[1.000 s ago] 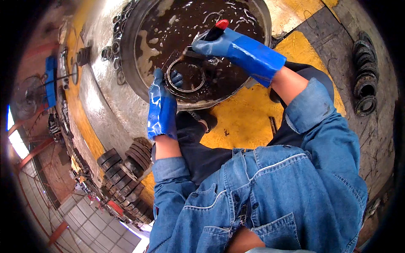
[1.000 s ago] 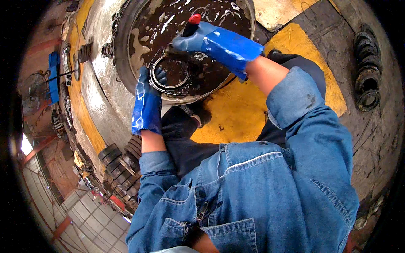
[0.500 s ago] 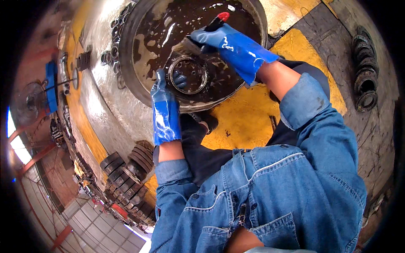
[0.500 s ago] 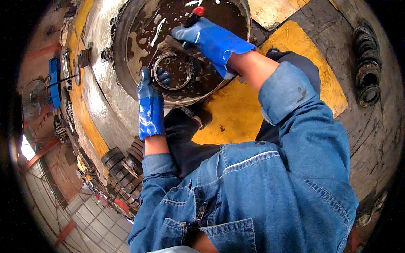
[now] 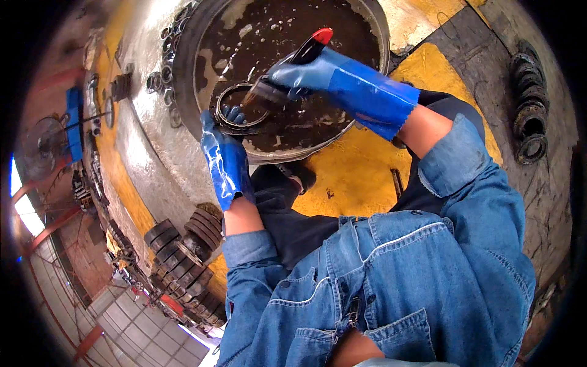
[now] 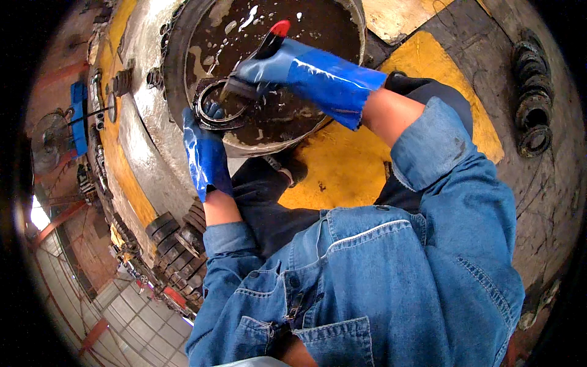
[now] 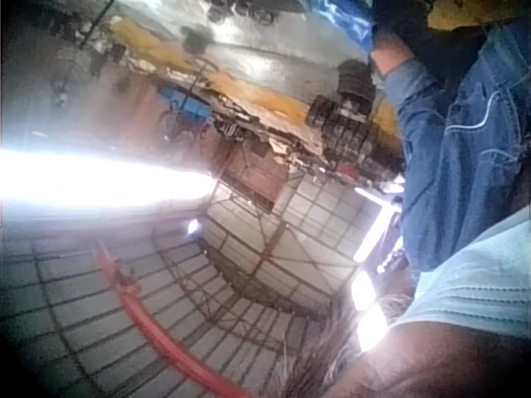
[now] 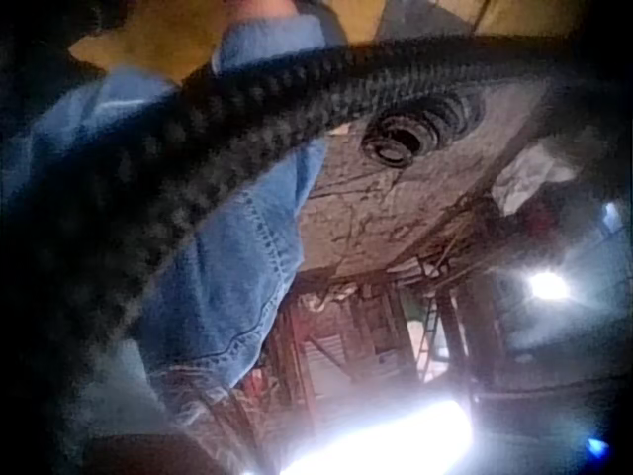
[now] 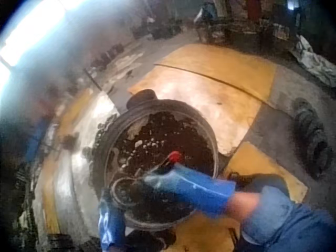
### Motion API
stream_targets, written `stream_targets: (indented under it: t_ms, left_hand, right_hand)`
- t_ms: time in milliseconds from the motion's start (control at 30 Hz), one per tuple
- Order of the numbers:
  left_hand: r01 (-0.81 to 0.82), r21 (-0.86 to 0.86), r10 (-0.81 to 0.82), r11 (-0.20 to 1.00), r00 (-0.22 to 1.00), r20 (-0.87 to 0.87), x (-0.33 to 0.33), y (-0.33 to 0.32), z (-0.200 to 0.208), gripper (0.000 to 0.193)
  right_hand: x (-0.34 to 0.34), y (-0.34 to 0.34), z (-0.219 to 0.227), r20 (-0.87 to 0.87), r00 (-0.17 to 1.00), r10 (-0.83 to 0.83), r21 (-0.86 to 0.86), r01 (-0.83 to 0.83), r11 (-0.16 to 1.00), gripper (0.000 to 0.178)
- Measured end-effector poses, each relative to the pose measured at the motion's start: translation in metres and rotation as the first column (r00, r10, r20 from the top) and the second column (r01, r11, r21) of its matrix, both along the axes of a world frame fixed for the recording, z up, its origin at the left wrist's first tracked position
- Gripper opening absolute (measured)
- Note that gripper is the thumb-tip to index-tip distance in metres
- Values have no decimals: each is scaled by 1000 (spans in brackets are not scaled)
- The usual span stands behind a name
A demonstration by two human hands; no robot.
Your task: The person sits on the floor and repeatedly scrubs small metal rings with a red-handled brush in a basin of dark liquid. They dip the rings into the liquid, scrub them, and place them on a nearby metal sheet.
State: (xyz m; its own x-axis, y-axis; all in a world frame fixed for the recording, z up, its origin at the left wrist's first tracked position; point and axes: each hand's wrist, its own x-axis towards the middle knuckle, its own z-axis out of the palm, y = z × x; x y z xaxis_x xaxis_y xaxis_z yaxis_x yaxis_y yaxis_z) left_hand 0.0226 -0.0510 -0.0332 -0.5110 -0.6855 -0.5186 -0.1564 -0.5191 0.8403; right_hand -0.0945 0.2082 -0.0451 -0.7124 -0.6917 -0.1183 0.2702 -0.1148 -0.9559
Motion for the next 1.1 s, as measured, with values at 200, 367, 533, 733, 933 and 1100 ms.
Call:
stream_targets:
  t_ms: [200, 367, 533, 733, 933, 1100]
  left_hand:
    - [43, 7, -42, 999, 995, -95, 9, -5, -2, 52]
    - [162, 129, -157, 978, 986, -51, 18, -20, 18, 50]
    - [237, 171, -224, 956, 970, -90, 24, -7, 25, 53]
    - [527, -629, -612, 572, 785, 101, 57, 39, 49, 42]
    - [630, -349, -665, 694, 747, 26, 68, 62, 71, 47]
    - [616, -687, -714, 385, 670, 201, 80, 62, 51, 50]
  right_hand:
    - [0, 10, 28, -38, 986, 165, 292, -147, 945, 36]
    - [-21, 24, 14, -171, 985, 4, 505, 84, 859, 37]
    - [-7, 29, -1, -524, 850, -62, 567, 402, 719, 28]
    - [37, 52, -12, -737, 673, 66, 572, 568, 592, 31]
    - [60, 62, -17, -829, 544, 128, 483, 583, 653, 22]
    - [59, 51, -30, -863, 492, 118, 479, 720, 502, 14]
